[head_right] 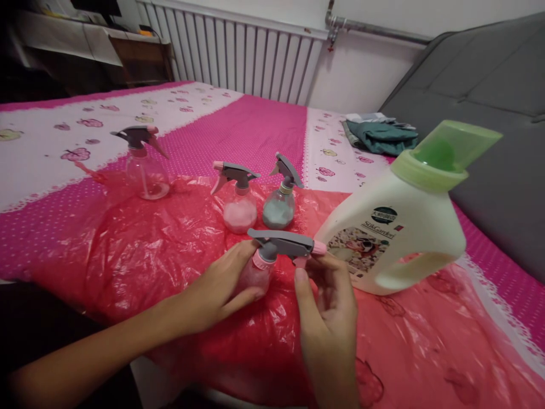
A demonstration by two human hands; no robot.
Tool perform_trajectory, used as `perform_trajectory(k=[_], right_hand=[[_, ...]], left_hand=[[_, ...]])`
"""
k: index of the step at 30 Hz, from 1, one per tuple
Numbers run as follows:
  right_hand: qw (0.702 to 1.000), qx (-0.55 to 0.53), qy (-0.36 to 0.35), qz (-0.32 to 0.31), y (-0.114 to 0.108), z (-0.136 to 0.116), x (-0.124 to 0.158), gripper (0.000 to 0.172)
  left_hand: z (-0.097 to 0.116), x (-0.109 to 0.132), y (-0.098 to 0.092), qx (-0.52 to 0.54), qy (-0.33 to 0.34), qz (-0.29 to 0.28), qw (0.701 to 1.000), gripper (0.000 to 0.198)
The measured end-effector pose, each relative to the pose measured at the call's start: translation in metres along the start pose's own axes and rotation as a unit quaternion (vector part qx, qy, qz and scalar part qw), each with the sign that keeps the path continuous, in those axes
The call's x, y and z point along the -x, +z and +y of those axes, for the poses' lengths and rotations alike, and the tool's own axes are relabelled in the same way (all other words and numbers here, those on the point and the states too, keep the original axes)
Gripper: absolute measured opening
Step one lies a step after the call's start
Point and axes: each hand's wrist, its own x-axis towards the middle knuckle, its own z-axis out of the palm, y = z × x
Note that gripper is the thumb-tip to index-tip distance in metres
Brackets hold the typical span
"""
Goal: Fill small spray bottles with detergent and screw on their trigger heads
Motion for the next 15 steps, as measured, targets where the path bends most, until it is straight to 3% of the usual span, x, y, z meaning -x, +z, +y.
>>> perform_trajectory(k=[4, 8, 15], right_hand=[[0.999, 0.027, -0.016, -0.005, 0.000, -0.006, 0.000, 0.028], [0.997, 0.039, -0.029, -0.060, 0.003, -0.008, 0.006, 0.023], [0.992, 0.067, -0.061, -0.087, 0.012, -0.012, 0.009, 0.026]], left_hand=[[-0.002, 0.000, -0.001, -0.001, -0.013, 0.007, 1.000, 0.063], [-0.006, 0.001, 0.000, -0.001, -0.021, 0.015, 1.000, 0.069], [-0.008, 0.001, 0.002, 0.029, 0.000, 0.034, 0.999, 0.063]])
